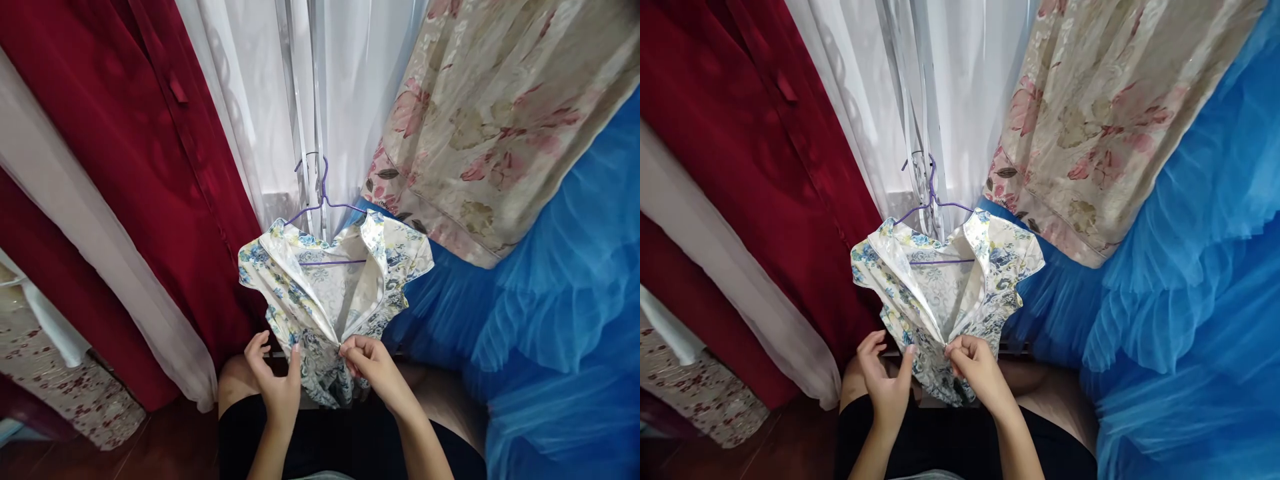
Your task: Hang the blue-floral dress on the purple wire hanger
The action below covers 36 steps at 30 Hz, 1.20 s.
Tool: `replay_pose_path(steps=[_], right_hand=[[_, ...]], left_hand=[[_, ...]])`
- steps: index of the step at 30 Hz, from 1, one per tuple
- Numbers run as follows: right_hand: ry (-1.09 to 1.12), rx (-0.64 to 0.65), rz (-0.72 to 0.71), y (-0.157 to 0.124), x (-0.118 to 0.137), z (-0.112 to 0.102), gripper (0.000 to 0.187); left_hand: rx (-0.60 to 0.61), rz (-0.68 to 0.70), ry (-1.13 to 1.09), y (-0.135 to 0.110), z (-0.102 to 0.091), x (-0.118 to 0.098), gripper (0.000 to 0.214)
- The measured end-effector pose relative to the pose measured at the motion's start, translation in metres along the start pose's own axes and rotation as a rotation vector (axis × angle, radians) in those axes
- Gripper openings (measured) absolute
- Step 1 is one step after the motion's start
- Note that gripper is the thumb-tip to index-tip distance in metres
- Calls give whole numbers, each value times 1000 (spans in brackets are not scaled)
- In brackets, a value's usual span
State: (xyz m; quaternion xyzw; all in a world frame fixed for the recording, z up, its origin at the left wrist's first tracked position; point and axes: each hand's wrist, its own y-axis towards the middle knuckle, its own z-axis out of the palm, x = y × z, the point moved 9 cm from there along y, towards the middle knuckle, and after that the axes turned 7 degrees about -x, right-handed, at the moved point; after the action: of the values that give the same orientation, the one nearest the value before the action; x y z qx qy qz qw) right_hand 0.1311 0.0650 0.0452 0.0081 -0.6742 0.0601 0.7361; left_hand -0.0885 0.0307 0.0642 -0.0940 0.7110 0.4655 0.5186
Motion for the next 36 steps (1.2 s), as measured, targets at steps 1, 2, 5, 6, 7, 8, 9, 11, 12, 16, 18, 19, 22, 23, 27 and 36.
replay_pose_path(steps=[1,2,5,6,7,8,9,11,12,16,18,19,22,23,27,36], right_hand=[[8,7,2,0,0,3,26],[19,14,3,-1,0,6,23],[45,25,10,-3,2,11,18],[48,28,13,-4,3,11,18],[50,27,16,-5,5,11,18],[52,25,18,-6,6,10,19],[56,22,24,-8,8,9,20],[76,8,47,-10,8,5,23],[93,0,59,-11,8,3,24],[200,-59,43,-5,21,-5,28],[232,-101,-8,7,42,-9,29],[234,-119,-40,15,56,-10,29],[211,-151,-166,42,114,-12,26],[205,-151,-214,50,135,-11,24],[240,-173,-375,71,201,-11,19],[170,-201,-460,60,205,-5,13]], left_hand=[[66,60,-6,-3,7,-11,50],[181,87,-26,-10,19,-20,40],[531,25,-100,-39,58,-32,19],[582,-11,-111,-46,66,-33,15],[599,-43,-116,-51,70,-33,11],[599,-64,-119,-54,73,-32,6],[602,-73,-123,-55,74,-32,4],[624,-60,-136,-55,76,-34,10],[639,-44,-140,-54,76,-35,13],[703,24,-129,-53,75,-36,17],[734,45,-108,-58,75,-34,18],[744,53,-95,-62,76,-33,18],[754,73,-73,-73,76,-33,18],[753,74,-74,-76,77,-34,18],[780,69,-72,-83,79,-31,19],[716,196,-106,-25,82,-39,4]])
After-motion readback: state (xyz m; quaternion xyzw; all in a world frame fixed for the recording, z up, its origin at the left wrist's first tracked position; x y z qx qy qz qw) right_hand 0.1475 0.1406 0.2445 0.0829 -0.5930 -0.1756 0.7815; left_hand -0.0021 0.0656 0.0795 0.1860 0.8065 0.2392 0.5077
